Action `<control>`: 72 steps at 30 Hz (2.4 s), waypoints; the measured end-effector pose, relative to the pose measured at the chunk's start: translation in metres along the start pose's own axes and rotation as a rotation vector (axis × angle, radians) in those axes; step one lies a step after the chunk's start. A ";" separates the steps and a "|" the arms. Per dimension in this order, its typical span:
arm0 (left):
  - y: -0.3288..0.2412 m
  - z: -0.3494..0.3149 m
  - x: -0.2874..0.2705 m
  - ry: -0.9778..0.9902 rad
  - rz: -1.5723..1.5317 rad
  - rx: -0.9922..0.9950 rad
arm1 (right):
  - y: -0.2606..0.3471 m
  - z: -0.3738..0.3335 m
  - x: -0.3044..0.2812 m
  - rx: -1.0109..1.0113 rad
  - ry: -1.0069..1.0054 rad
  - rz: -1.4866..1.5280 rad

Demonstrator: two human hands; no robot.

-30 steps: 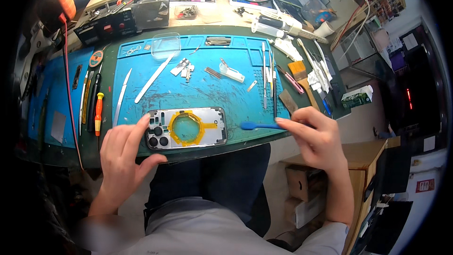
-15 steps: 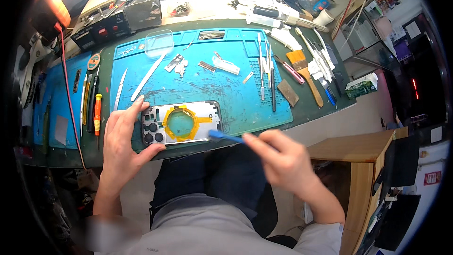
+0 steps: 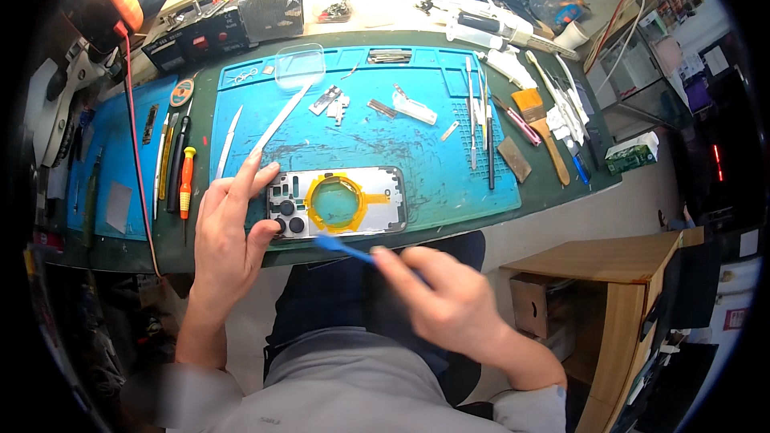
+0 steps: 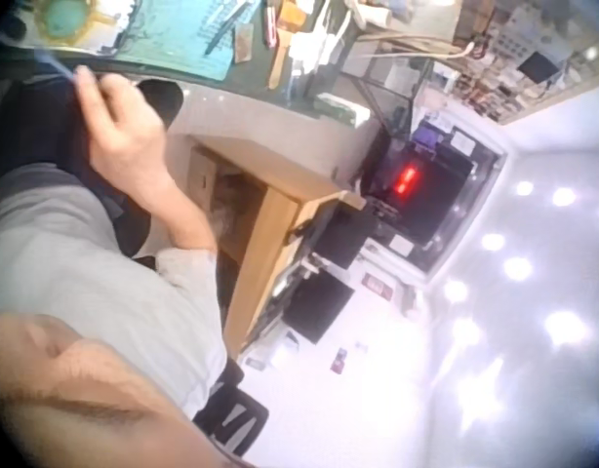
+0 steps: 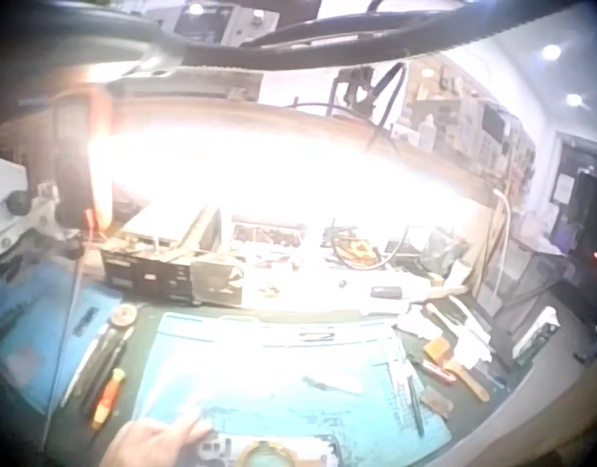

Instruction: The person uses a small brush and a cotton swab to clean the interior of a disassembled smartphone back housing. They repeatedly brush and wipe the camera module area and surrounding metal surfaces on a blue workbench.

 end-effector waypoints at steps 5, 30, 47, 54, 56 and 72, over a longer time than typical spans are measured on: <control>0.007 0.001 -0.003 -0.002 -0.114 -0.077 | 0.030 0.011 0.008 -0.177 0.093 0.295; 0.022 -0.009 -0.008 -0.215 -0.423 -0.355 | 0.020 0.046 -0.007 -0.045 -0.066 0.013; 0.008 0.001 -0.006 -0.142 -0.163 -0.115 | 0.010 0.043 0.001 -0.008 0.083 -0.098; 0.009 -0.002 -0.006 -0.087 -0.166 -0.179 | 0.004 0.059 -0.010 -0.108 -0.089 -0.013; 0.009 -0.001 -0.005 -0.083 -0.164 -0.180 | 0.004 0.061 -0.001 -0.126 0.048 -0.079; 0.009 -0.002 -0.008 -0.033 -0.139 -0.187 | -0.024 0.093 -0.019 -0.085 -0.075 0.032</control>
Point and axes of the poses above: each hand's wrist, its own z-axis towards the middle knuckle, its own x-axis out of the palm, y = z × x, the point moved 6 cm from there along z, towards the middle knuckle, and after that the axes turned 4 degrees about -y, right-handed, at the moved point
